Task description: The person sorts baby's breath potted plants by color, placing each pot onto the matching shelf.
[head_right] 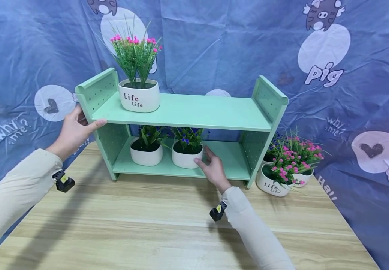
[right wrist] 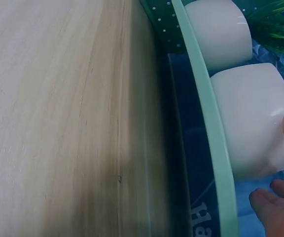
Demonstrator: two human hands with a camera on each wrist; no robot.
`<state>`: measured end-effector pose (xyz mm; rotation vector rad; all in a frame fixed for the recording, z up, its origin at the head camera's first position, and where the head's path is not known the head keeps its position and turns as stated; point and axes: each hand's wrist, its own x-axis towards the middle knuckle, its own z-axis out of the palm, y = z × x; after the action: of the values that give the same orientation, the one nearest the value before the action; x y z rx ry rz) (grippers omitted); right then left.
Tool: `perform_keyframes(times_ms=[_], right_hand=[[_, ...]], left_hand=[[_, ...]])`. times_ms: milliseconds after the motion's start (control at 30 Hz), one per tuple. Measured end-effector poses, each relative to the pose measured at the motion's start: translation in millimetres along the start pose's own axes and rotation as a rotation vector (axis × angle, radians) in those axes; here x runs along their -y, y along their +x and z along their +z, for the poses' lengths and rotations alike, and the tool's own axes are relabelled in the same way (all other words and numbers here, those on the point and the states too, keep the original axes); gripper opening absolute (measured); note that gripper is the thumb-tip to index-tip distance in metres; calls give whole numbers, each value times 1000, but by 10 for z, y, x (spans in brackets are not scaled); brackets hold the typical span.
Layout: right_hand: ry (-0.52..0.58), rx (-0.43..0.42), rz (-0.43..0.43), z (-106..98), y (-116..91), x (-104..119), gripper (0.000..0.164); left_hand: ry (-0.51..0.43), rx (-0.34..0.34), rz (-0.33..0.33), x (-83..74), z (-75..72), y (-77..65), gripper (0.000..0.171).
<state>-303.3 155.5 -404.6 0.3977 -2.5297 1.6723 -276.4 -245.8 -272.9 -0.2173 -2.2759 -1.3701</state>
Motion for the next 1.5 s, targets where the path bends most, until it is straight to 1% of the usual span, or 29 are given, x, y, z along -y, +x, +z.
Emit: perform_keyframes(times_ms=[267,400,533,633,733,833,967,1167,1300,1400,1500], right_hand=[[42,-27,-32,-117,-84,10,73],[42,-46,-21,-190,-146,-11,74],[-5,-73,16,-277,-255,-19,77],[-35,-98,28,-349,-358,-33,77],[-37,-119,20,-423,-471,-64,75],[-5,-126,15,-496,-592,-97,73],[21,-120,29,-601,-775,-137,73],[-49,-92,52,-790,-1075,-238,74],[-102,-105,52,-921,-1255,-296,73],[-127,-107,73,-1031,-1373,-333,74],[-141,-113,120,-1147,-1479,-367,75]], left_hand=[[19,0,-11,6,-22,-8,69],[17,3,-18,8,-21,-10,70],[21,5,-22,1,-21,-12,70],[22,4,-21,-7,-21,-10,70],[19,2,-17,-12,-21,-9,70],[17,3,-12,-13,-22,-12,69],[14,4,-5,-12,-21,-18,69],[13,7,-10,-15,-19,-26,69],[11,9,-10,-20,-13,-27,68],[2,8,-9,-22,-7,-24,68],[-3,7,-11,-21,-1,-20,68]])
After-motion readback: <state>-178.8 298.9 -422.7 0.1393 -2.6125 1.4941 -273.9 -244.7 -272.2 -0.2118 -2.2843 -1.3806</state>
